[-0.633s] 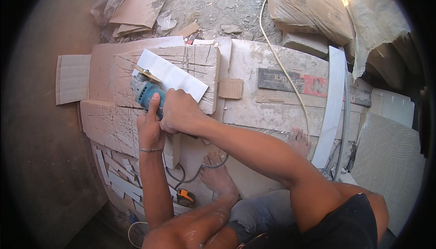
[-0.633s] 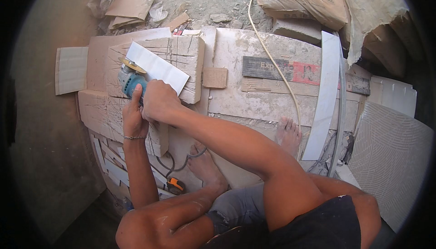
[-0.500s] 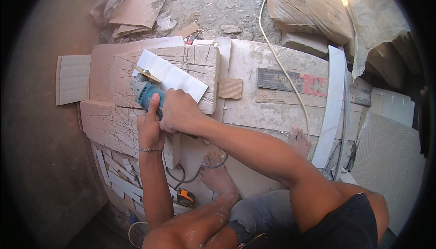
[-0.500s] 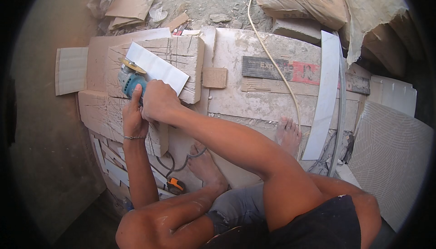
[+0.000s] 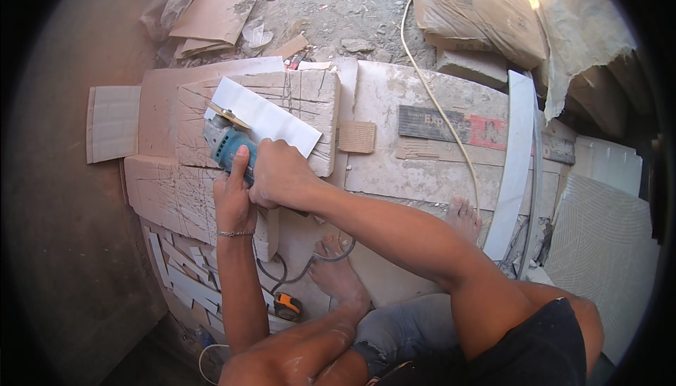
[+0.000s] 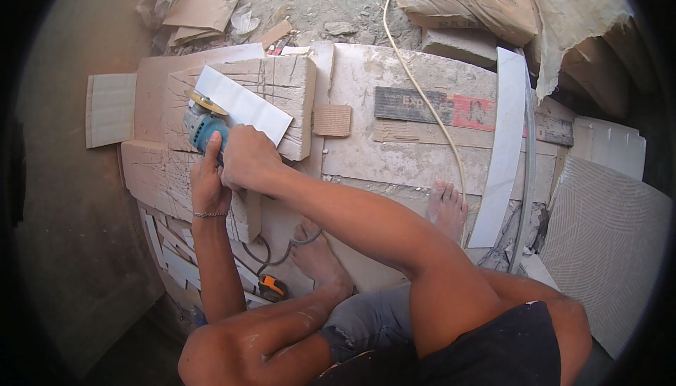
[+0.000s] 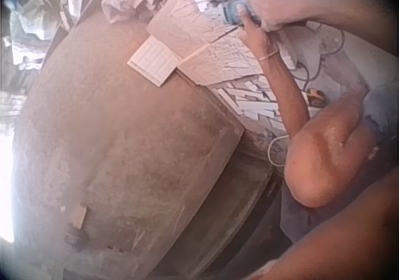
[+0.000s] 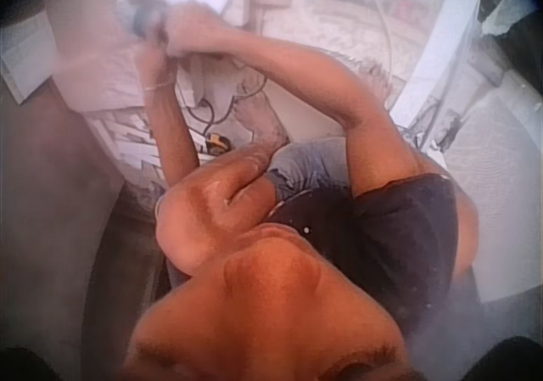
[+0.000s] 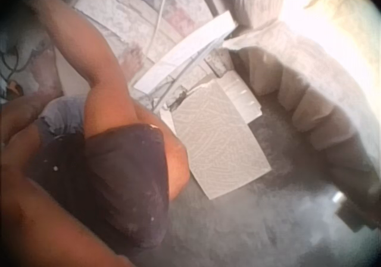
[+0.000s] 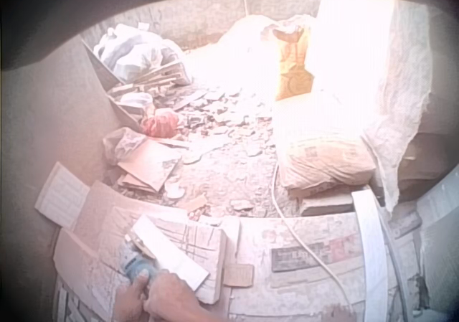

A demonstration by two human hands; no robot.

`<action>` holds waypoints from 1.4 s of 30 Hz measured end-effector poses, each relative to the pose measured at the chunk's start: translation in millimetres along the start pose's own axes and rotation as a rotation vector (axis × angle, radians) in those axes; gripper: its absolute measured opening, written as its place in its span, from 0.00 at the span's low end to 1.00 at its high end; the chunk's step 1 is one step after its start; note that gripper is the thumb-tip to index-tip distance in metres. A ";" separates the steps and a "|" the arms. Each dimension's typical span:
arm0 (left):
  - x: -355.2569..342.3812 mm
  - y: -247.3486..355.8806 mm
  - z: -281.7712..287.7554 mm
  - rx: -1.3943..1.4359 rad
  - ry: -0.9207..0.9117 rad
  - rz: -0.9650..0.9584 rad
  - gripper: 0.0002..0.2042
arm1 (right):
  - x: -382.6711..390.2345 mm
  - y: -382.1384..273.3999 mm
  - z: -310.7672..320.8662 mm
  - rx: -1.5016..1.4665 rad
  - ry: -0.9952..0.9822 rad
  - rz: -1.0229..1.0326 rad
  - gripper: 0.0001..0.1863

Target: The person uses an angle grinder to cut and shape white ceramic tiles. They position the tiles on a cardboard-covered floor, cut along marked lines, and grind the edges to smooth them. The person handles multiple tiles one at a time, adjusting their position as needed.

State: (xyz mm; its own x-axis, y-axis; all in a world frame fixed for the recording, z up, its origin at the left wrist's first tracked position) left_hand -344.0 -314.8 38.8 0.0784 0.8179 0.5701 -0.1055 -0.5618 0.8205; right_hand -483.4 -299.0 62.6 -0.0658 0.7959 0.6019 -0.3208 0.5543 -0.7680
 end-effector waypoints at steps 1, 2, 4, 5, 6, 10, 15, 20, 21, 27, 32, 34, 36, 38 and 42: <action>0.2 0.1 -0.2 0.000 -0.002 0.003 0.21 | -0.7 0.9 -0.7 -0.005 -0.002 0.002 0.22; -0.4 -0.1 0.1 0.001 -0.004 0.002 0.20 | -1.2 1.3 -1.2 -0.010 -0.005 0.004 0.23; -1.7 -0.5 0.6 0.003 -0.008 0.000 0.20 | -2.1 1.2 -1.5 -0.007 -0.005 -0.001 0.23; -1.6 -0.3 0.2 0.009 -0.008 0.004 0.20 | -2.7 1.2 -1.6 -0.006 -0.006 -0.004 0.23; -1.0 0.3 -0.7 0.016 -0.007 0.008 0.20 | -3.1 1.2 -1.4 -0.007 0.000 -0.003 0.23; 1.5 1.8 -2.2 0.013 0.017 0.009 0.20 | -3.7 1.3 -2.4 0.005 0.005 0.050 0.24; 2.8 1.7 -3.9 0.015 0.013 0.007 0.19 | -1.3 0.7 -1.7 0.022 -0.030 0.044 0.25; 2.6 -0.2 -4.5 0.029 0.004 0.017 0.19 | -0.1 0.4 -0.9 0.023 -0.048 0.043 0.25; 3.4 0.2 -5.0 0.032 0.007 0.015 0.19 | 0.0 1.0 -0.5 0.009 -0.032 0.032 0.24; 5.3 -2.8 -6.3 0.025 0.015 0.031 0.19 | 1.4 5.7 0.7 -0.019 0.033 0.035 0.23; 7.8 0.7 -9.6 0.037 0.005 0.023 0.19 | 2.5 3.2 -1.3 0.007 -0.003 0.093 0.26; 7.4 -0.2 -8.8 0.035 -0.001 0.026 0.19 | 2.4 3.5 -1.6 0.004 -0.020 0.078 0.26; 6.6 -2.0 -6.1 0.021 0.004 0.035 0.19 | 3.4 2.4 -0.9 -0.001 -0.041 0.069 0.26; 7.1 -1.9 -5.5 0.011 0.011 0.038 0.19 | 4.6 1.6 -0.2 -0.006 -0.067 0.066 0.26; 12.3 2.4 -12.9 0.027 0.009 0.028 0.19 | 3.7 4.9 -0.4 -0.010 -0.013 0.057 0.24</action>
Point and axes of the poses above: each hand's wrist, its own x-axis away from the middle knuckle, its own z-axis out of the back of the hand, y = z × x, the point moved 8 cm from there along -x, towards the middle knuckle, and after that the axes turned 5 degrees about -x, right-handed, at the moved point
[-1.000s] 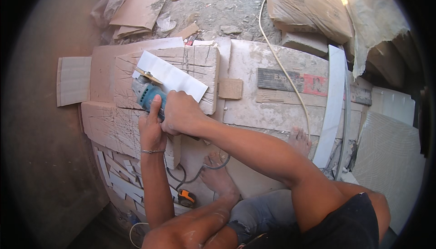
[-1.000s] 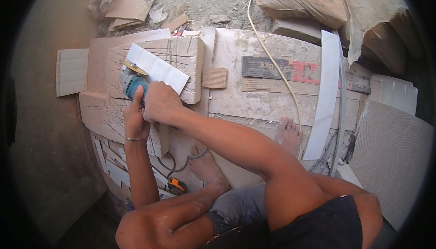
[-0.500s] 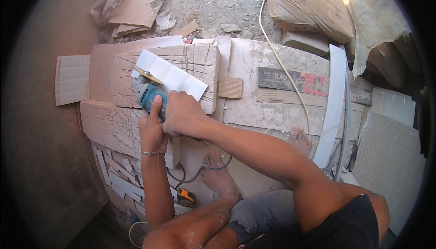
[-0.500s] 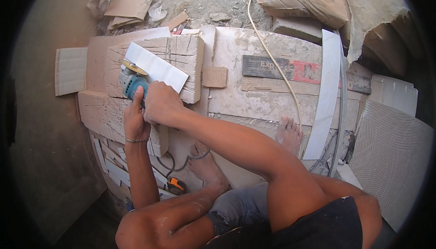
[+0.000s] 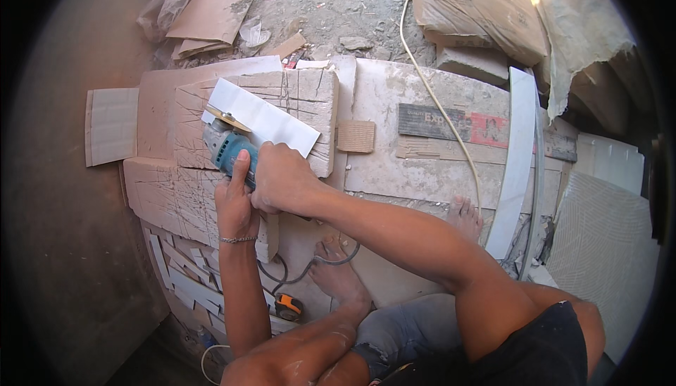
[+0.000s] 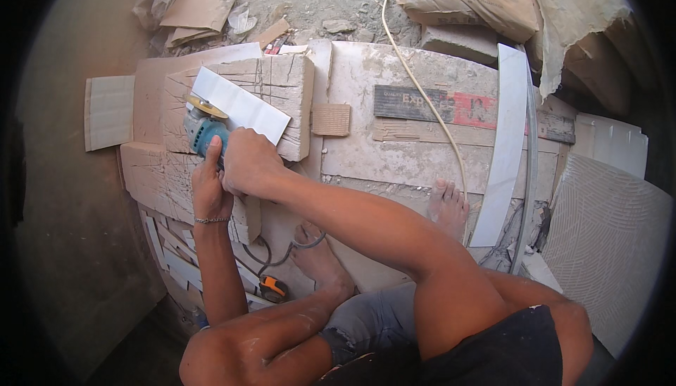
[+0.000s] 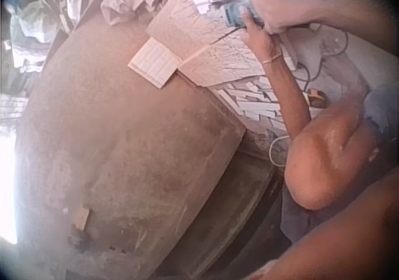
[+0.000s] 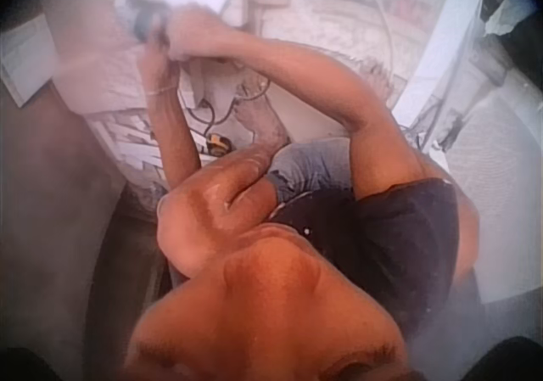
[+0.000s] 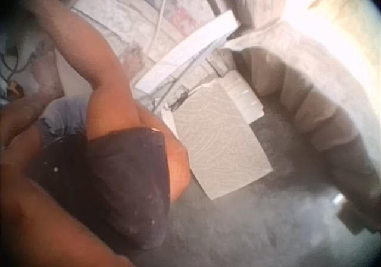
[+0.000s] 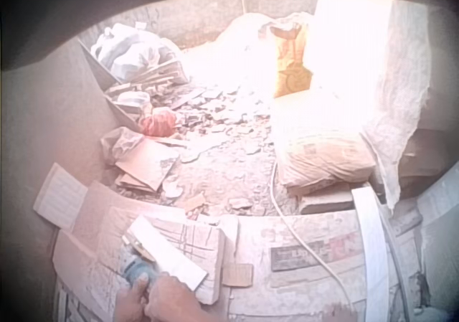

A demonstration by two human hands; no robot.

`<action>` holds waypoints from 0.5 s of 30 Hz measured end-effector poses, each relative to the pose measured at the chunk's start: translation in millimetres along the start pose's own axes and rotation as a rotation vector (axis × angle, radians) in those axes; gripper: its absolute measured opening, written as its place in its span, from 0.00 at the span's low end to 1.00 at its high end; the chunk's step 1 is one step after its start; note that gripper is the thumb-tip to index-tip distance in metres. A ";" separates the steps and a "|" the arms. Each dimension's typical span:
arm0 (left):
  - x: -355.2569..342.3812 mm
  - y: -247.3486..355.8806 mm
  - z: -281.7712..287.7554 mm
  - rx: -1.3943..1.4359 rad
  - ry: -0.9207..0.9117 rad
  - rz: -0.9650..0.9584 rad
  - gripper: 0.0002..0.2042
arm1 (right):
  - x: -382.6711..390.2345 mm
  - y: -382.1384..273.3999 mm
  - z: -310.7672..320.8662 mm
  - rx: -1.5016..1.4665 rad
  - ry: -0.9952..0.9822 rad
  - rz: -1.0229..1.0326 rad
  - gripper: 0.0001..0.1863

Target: The person uses an angle grinder to cut and shape white ceramic tiles. They position the tiles on a cardboard-covered floor, cut along marked lines, and grind the edges to smooth them. The person handles multiple tiles one at a time, adjusting their position as needed.

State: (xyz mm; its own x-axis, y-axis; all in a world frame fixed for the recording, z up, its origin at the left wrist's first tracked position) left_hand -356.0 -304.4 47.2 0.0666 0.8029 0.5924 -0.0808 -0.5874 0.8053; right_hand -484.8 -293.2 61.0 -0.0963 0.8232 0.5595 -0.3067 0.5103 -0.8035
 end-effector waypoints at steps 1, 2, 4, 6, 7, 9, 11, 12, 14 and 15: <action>0.9 0.7 -0.9 0.010 -0.002 -0.004 0.19 | 1.8 -0.9 1.4 -0.007 0.018 -0.017 0.22; 0.8 0.3 -0.2 0.002 0.003 -0.004 0.19 | 2.7 -0.5 2.9 -0.014 0.037 -0.035 0.21; 0.2 -0.8 0.7 -0.012 0.012 -0.004 0.19 | 1.0 0.5 1.1 -0.001 0.018 -0.023 0.21; -0.9 -2.6 1.7 -0.011 0.008 -0.004 0.19 | 0.2 1.7 0.4 0.008 0.013 -0.019 0.21; -0.7 -2.5 1.8 -0.011 0.007 -0.004 0.19 | -0.2 2.0 0.0 0.010 0.016 -0.021 0.21; 0.7 -1.1 0.1 -0.006 0.014 -0.010 0.19 | -1.6 2.6 -1.9 0.022 0.009 0.004 0.23; 1.1 -0.8 -0.2 -0.005 0.017 -0.013 0.19 | -2.2 1.9 -3.5 0.041 -0.012 0.054 0.28; 0.8 -1.1 0.5 -0.006 0.017 -0.014 0.19 | -3.1 3.8 -4.0 0.036 -0.004 0.027 0.25; 0.5 -2.0 0.5 -0.008 0.017 -0.011 0.19 | -1.4 2.8 -1.8 0.024 0.012 -0.031 0.21; 0.7 -1.9 0.3 -0.008 0.017 -0.009 0.19 | -1.0 2.9 -1.7 0.023 0.013 -0.029 0.21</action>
Point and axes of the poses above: each hand's wrist, its own x-axis away from the middle knuckle, its own z-axis out of the back of the hand, y = z × x, the point moved 8 cm from there along -x, towards the middle knuckle, and after that the axes turned 5 degrees about -x, right-handed, at the moved point
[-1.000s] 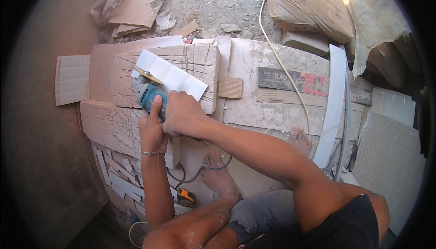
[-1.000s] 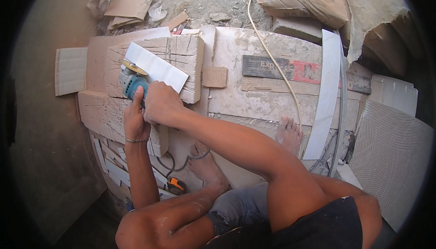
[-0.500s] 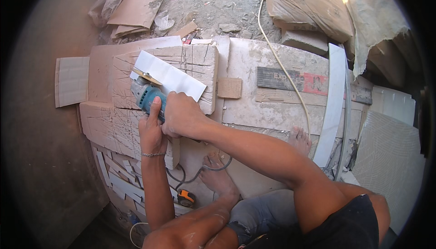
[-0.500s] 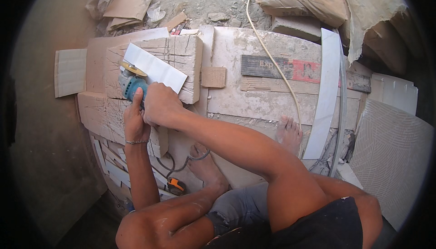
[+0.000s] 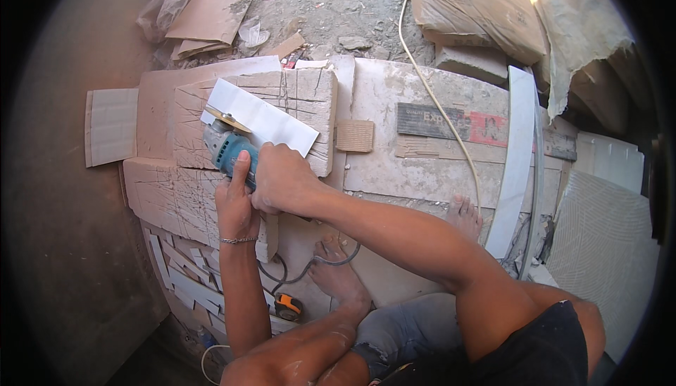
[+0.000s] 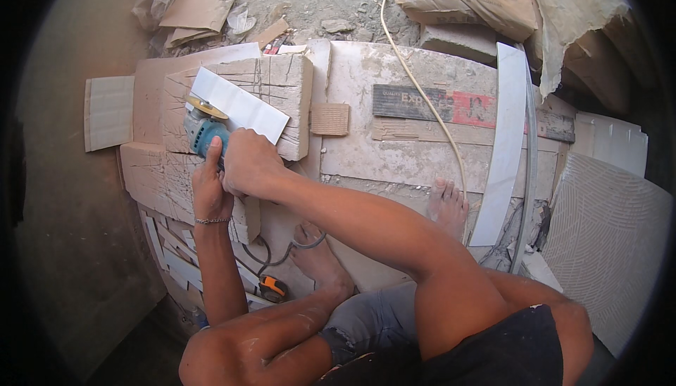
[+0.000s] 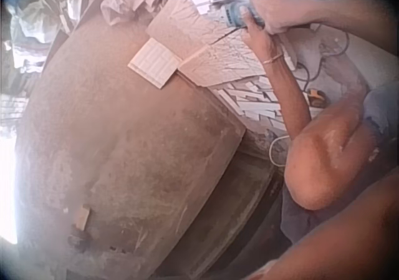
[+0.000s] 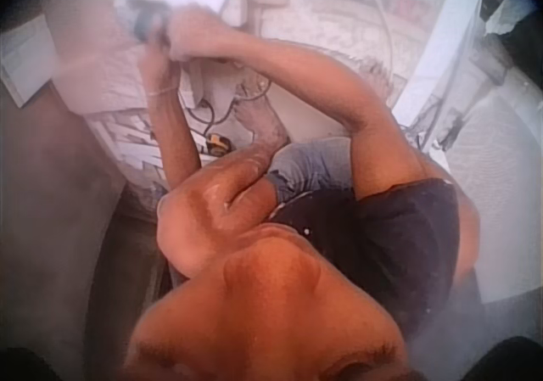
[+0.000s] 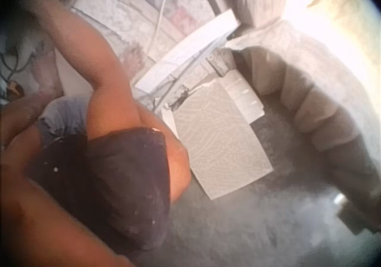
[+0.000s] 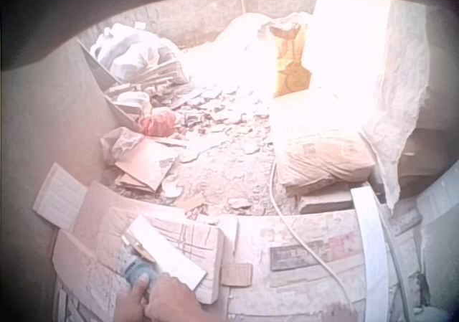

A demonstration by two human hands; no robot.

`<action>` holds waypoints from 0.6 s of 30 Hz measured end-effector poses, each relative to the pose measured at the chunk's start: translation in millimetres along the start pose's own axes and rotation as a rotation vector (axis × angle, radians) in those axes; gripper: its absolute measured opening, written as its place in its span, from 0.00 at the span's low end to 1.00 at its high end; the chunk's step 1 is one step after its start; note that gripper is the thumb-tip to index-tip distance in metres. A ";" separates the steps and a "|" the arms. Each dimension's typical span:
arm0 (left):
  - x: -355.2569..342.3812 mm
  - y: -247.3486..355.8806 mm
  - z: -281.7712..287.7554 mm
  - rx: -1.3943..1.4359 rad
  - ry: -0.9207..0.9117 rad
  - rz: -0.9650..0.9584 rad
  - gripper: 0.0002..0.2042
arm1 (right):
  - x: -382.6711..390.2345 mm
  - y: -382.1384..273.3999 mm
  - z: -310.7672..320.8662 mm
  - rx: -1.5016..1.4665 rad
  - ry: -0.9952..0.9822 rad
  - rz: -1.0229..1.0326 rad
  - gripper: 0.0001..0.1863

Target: The person uses an angle grinder to cut and shape white ceramic tiles. They position the tiles on a cardboard-covered floor, cut along marked lines, and grind the edges to smooth them. The person handles multiple tiles one at a time, adjusting their position as needed.

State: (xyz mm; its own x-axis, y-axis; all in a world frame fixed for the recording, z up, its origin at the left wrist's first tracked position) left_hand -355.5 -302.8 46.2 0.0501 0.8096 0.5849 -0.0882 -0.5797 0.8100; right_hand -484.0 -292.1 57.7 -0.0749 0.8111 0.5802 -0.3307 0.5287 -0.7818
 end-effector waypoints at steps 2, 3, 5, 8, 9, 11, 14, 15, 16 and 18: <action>0.0 0.1 0.1 0.000 -0.001 0.002 0.19 | 1.0 -0.1 0.5 -0.002 0.001 0.003 0.21; -0.3 -0.1 0.2 0.001 -0.002 0.002 0.19 | 1.4 -0.4 1.1 -0.002 0.005 0.002 0.21; 0.0 -1.1 0.0 0.002 -0.005 0.006 0.19 | 3.0 -0.4 2.5 0.000 0.014 -0.002 0.21; 1.7 -0.9 0.7 0.006 -0.004 0.011 0.19 | 5.5 -1.9 3.4 -0.008 0.016 0.010 0.22; 2.2 -0.6 1.0 0.008 -0.005 0.008 0.19 | 5.2 -2.4 2.2 0.005 0.013 0.036 0.23; 2.2 -1.5 -0.7 0.008 -0.008 0.011 0.19 | 4.0 -0.5 1.1 0.031 0.013 0.082 0.27; 3.0 -2.6 -2.0 0.010 -0.005 0.020 0.19 | 1.9 2.8 -1.2 0.044 -0.008 0.071 0.28; 3.2 -2.5 -3.2 0.014 -0.007 0.021 0.19 | 1.8 4.4 -0.5 0.026 0.008 0.046 0.26; 3.6 -2.0 -2.8 0.019 -0.006 0.019 0.18 | 2.3 3.5 -0.2 0.009 0.023 0.024 0.25; 3.1 -2.3 -0.6 0.012 -0.013 0.018 0.18 | 3.0 3.0 -0.3 -0.012 0.025 0.002 0.24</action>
Point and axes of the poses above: each hand's wrist, its own x-axis away from the middle knuckle, its own z-axis out of the back of the hand, y = z × x, the point moved 8 cm from there along -x, towards the middle knuckle, and after that the axes turned 5 degrees about -x, right-handed, at the moved point
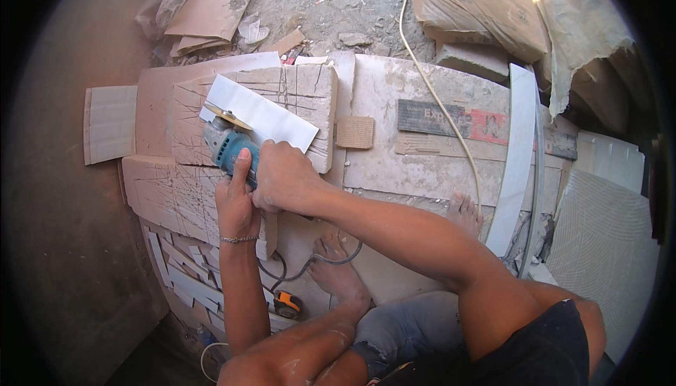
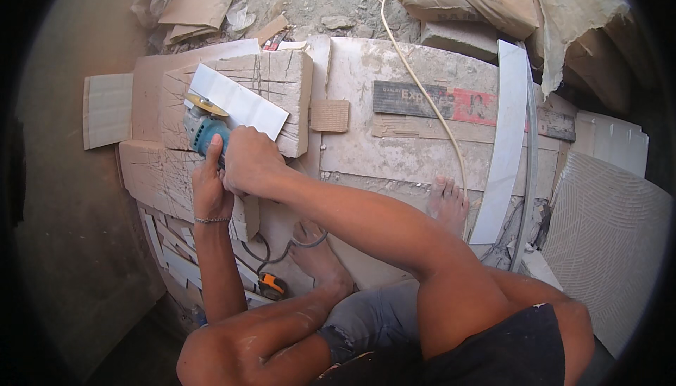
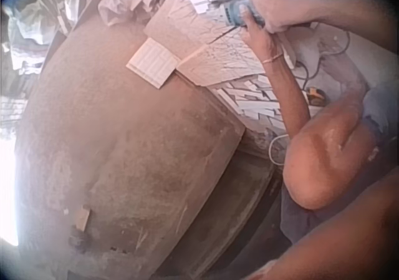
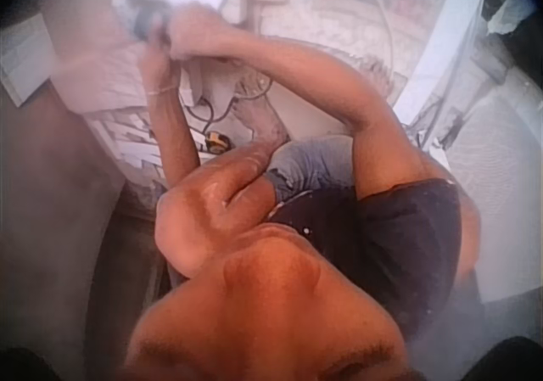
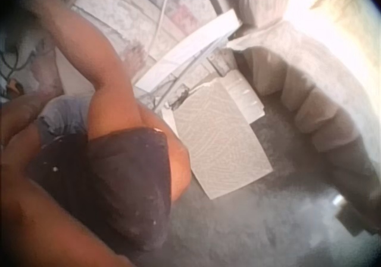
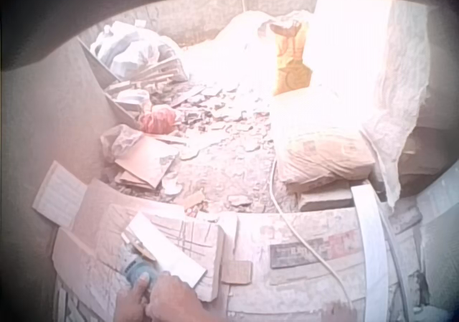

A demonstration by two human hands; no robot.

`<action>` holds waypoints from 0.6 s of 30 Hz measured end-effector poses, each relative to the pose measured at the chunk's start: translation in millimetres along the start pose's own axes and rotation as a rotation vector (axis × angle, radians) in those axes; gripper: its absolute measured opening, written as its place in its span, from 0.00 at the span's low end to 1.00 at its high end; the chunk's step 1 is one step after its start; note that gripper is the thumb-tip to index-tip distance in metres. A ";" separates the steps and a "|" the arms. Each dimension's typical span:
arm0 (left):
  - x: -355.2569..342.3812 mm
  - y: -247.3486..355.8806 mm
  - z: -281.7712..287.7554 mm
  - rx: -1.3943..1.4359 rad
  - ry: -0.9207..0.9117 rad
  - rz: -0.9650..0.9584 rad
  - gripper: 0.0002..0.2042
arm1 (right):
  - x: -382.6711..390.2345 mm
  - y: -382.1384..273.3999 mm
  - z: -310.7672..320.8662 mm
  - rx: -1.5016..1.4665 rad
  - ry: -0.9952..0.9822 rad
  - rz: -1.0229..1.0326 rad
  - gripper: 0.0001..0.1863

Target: The person uses an angle grinder to cut and shape white ceramic tiles. They position the tiles on a cardboard-covered floor, cut along marked lines, and grind the edges to smooth them. The person handles multiple tiles one at a time, adjusting their position as needed.

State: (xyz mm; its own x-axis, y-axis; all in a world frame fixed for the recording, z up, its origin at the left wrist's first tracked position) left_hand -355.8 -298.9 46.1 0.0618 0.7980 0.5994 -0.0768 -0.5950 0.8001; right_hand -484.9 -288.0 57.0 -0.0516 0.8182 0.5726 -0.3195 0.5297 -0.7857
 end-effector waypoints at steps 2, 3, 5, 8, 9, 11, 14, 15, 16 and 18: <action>-0.3 -0.6 1.6 -0.009 0.000 0.002 0.18 | 0.1 -0.5 -0.6 -0.005 -0.024 0.002 0.24; -0.3 -0.9 2.3 -0.015 0.005 0.004 0.18 | 0.9 -1.2 -0.2 -0.007 -0.021 0.004 0.25; 0.2 -0.1 -0.9 -0.019 0.005 0.010 0.18 | 1.6 -0.8 1.9 -0.014 -0.013 0.003 0.25; 3.1 1.9 -3.5 -0.016 0.003 0.012 0.18 | 2.1 -0.1 2.1 0.004 -0.008 -0.008 0.26; 2.5 1.1 -2.1 -0.018 0.004 0.013 0.18 | 2.2 -0.5 1.9 0.009 -0.004 -0.007 0.26; 1.9 0.1 -1.1 -0.017 0.002 0.011 0.18 | 2.0 -0.5 1.4 0.019 0.004 -0.008 0.26; 2.0 0.1 -1.8 -0.014 -0.004 0.003 0.19 | 2.2 -0.3 2.4 0.003 -0.022 -0.013 0.27; 2.7 0.8 -2.0 -0.018 -0.005 0.000 0.19 | 1.4 0.4 1.5 0.004 -0.023 -0.014 0.26; 3.0 1.1 -2.5 -0.021 -0.007 -0.003 0.19 | 0.5 1.5 0.5 0.004 -0.022 -0.014 0.26; 1.5 -1.0 -1.8 -0.018 -0.013 -0.003 0.19 | -0.4 2.8 -0.2 0.006 -0.018 -0.010 0.25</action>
State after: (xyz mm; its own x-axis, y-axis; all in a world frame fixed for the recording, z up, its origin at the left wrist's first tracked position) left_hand -357.4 -297.0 46.1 0.0750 0.7985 0.5973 -0.0946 -0.5906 0.8014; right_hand -485.6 -286.8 54.5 -0.0657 0.8087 0.5845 -0.3257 0.5363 -0.7787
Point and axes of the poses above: each hand's wrist, its own x-axis away from the middle knuckle, its own z-axis out of the back of the hand, y = z × x, the point moved 8 cm from there along -x, towards the middle knuckle, and after that the axes turned 5 degrees about -x, right-handed, at the moved point
